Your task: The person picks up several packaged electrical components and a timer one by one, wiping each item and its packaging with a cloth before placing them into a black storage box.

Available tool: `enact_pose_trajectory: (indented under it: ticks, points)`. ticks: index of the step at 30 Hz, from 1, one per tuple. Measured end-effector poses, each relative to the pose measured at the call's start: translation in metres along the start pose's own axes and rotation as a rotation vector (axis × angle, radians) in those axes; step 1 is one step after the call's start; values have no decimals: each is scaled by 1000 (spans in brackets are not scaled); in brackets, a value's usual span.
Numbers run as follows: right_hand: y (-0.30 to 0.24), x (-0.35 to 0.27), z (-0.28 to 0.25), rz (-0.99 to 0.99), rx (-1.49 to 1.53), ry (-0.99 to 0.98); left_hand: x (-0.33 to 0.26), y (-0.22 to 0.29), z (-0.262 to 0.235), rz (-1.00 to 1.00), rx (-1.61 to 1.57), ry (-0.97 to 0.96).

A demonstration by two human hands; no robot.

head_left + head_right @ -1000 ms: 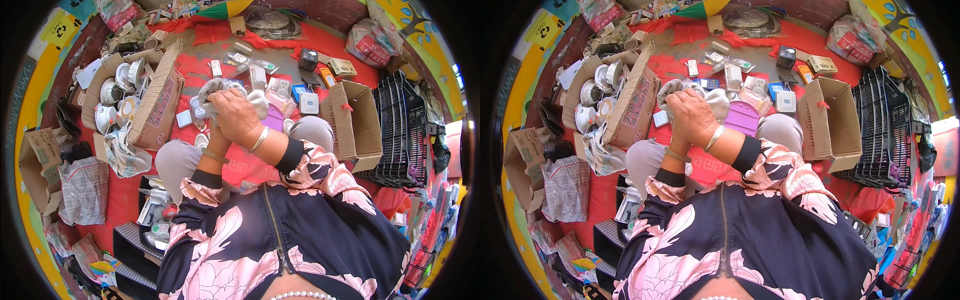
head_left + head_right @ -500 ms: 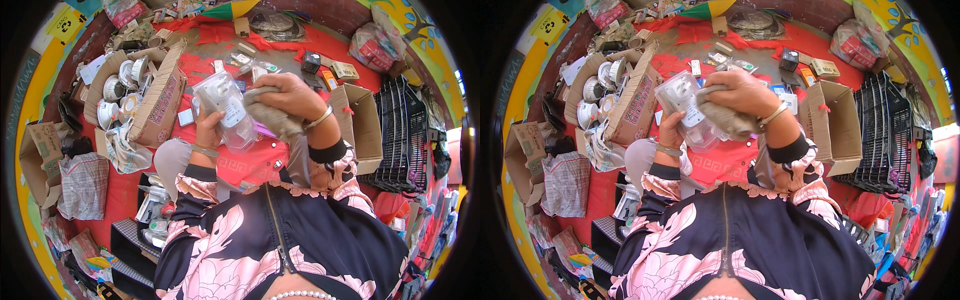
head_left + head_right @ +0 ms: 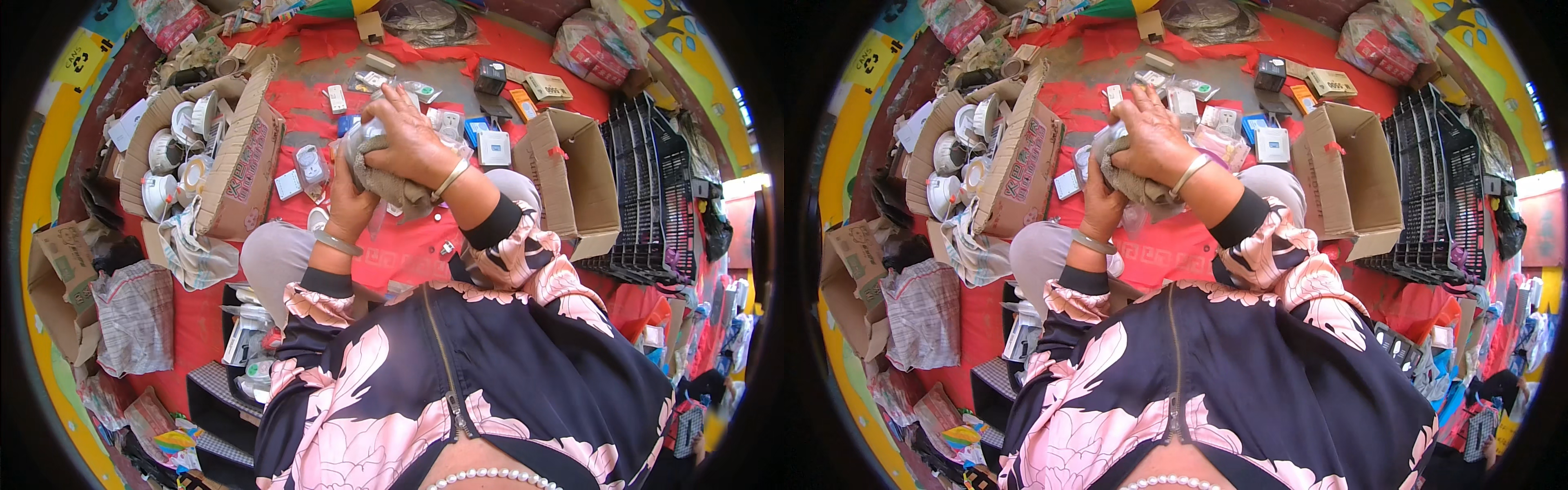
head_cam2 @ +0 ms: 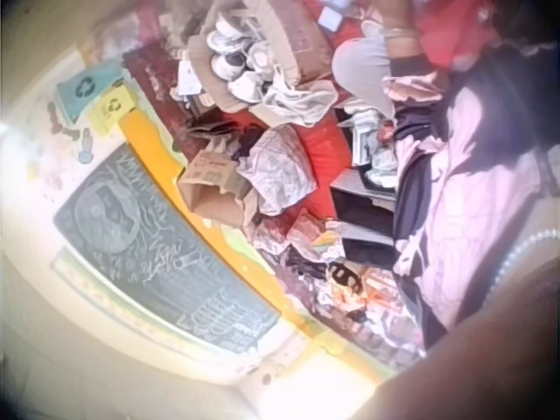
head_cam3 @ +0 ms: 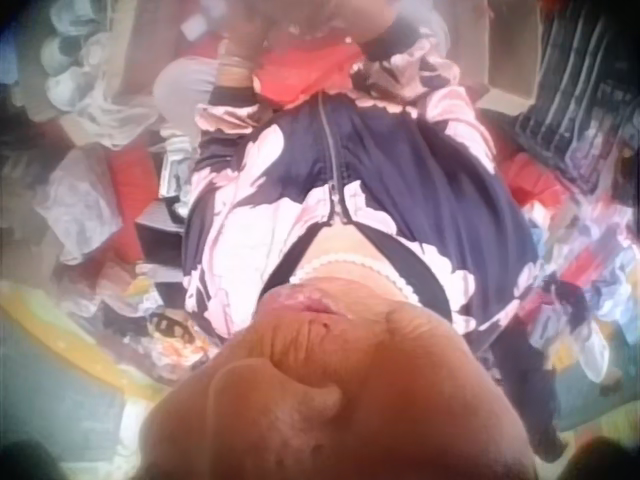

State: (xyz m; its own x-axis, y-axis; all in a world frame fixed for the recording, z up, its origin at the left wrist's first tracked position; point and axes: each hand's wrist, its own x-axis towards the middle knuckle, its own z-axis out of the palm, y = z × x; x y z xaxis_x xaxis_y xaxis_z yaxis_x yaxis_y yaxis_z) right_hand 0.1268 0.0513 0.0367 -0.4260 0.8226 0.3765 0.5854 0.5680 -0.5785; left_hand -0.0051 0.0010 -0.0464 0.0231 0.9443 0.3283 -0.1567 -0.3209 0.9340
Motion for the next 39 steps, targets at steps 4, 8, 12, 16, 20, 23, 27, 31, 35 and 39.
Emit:
enact_pose_trajectory:
  ticks: [4, 8, 12, 16, 20, 23, 27, 31, 35, 39]
  points:
    - [6, -2, -3, -17, 21, -60, -2, 4, -2, -36, 73, -101]
    - [4, -12, 7, -83, 18, 13, -5, 4, -2, -53, 129, -111]
    - [0, -17, 6, -52, -53, 49, -7, 1, -5, -147, 50, -143]
    - [2, -16, 6, 15, -134, 23, -6, 7, 0, -178, -93, -186]
    - [4, -14, 14, 207, -82, 76, -5, 4, -1, -240, -74, -125]
    - [53, 10, -35, -42, -388, 423, -9, 12, 0, -285, -169, -74]
    - [94, 12, -133, 175, 756, 552, -8, 33, -7, -399, -450, -27]
    - [113, 5, -164, 146, 124, 908, 0, 35, -10, -386, -507, -27]
    - [31, 8, -140, 41, 482, 737, -8, 32, -10, -412, -518, 6]
    - [11, 8, -81, -657, -65, 320, -5, 34, -3, -448, -584, -32]
